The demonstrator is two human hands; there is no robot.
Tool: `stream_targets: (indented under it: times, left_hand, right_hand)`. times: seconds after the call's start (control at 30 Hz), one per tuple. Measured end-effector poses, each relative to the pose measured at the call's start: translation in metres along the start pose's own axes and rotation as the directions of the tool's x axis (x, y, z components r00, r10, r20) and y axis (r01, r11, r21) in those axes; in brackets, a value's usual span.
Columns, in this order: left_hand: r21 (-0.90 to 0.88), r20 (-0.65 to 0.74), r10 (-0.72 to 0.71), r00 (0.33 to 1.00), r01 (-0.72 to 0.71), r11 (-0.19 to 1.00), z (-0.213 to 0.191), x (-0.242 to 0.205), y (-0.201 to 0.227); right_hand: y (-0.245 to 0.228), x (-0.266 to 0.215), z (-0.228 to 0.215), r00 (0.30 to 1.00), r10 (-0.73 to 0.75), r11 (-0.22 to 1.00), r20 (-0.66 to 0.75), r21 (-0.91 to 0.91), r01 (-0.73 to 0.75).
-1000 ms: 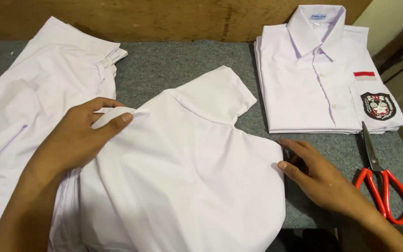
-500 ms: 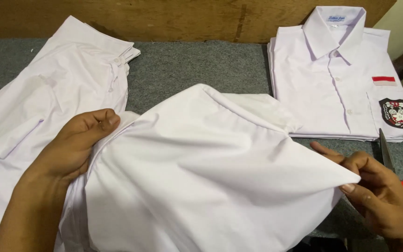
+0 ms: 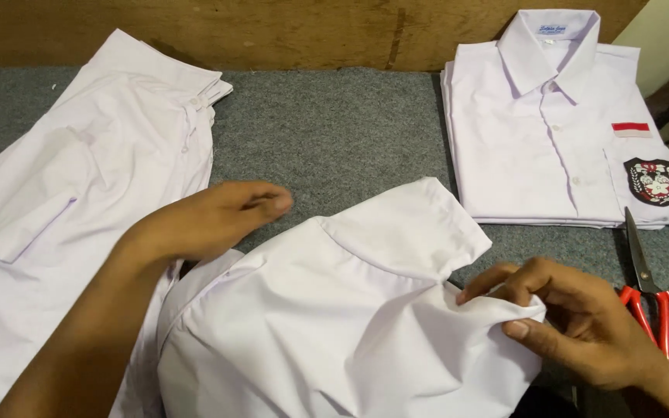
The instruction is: A person is folding a white collared school uniform shirt on a flat surface, smoothing the fabric and aligning the sleeves and body.
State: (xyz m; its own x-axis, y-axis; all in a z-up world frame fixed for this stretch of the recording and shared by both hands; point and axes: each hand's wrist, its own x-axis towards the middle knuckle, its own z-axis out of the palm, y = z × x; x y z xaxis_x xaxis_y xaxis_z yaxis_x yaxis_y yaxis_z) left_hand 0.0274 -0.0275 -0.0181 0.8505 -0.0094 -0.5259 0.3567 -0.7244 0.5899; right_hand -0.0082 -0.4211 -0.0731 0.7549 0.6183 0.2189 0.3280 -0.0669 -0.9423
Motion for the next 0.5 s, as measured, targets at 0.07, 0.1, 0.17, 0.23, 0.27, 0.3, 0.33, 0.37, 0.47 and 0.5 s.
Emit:
stream_targets:
  times: [0.07,0.1,0.17,0.23,0.27,0.3,0.33,0.37,0.47,0.5]
  left_hand:
    - [0.095,0.115,0.029,0.993,-0.04,0.995,0.008,0.014,0.022]
    - [0.178,0.164,-0.014,0.986,-0.016,0.984,0.013,0.016,0.034]
    - [0.259,0.208,-0.058,0.976,0.002,0.966,0.021,0.025,0.043]
    - [0.317,0.219,0.034,0.975,-0.105,0.943,0.028,0.037,0.039]
    - [0.318,0.221,0.037,0.975,-0.108,0.942,0.025,0.035,0.032]
    - [0.125,0.151,0.05,0.987,-0.069,0.99,0.022,0.033,0.025]
    - [-0.078,0.079,0.047,0.996,-0.04,0.996,0.019,0.031,0.018]
    - [-0.076,0.08,0.047,0.996,-0.041,0.996,0.007,0.016,0.014]
    - [-0.387,-0.098,0.394,0.914,-0.399,0.831,-0.021,-0.024,-0.01]
    - [-0.425,-0.221,0.421,0.88,-0.475,0.77,-0.028,-0.035,-0.024]
  right_hand:
    - [-0.006,0.005,0.006,0.997,-0.048,0.999,0.06,-0.018,0.049]
    - [-0.009,0.006,0.007,0.996,-0.057,0.998,0.069,-0.022,0.058]
    - [-0.017,0.004,0.006,0.995,-0.065,0.997,0.079,-0.03,0.068]
    - [-0.025,-0.002,0.002,0.999,0.02,0.997,0.043,-0.078,-0.016]
    - [-0.025,-0.007,-0.003,0.999,0.02,0.997,0.039,-0.08,-0.017]
    - [-0.024,-0.012,-0.008,0.999,-0.02,0.982,0.025,-0.189,0.025]
    - [-0.023,-0.016,-0.014,0.998,-0.062,0.953,0.014,-0.295,0.063]
    - [-0.025,-0.019,-0.015,0.998,-0.061,0.954,0.011,-0.295,0.062]
    - [-0.026,-0.028,-0.024,0.987,-0.125,0.877,-0.098,-0.476,0.064]
    - [-0.025,-0.029,-0.03,0.995,-0.097,0.855,-0.034,-0.515,0.066]
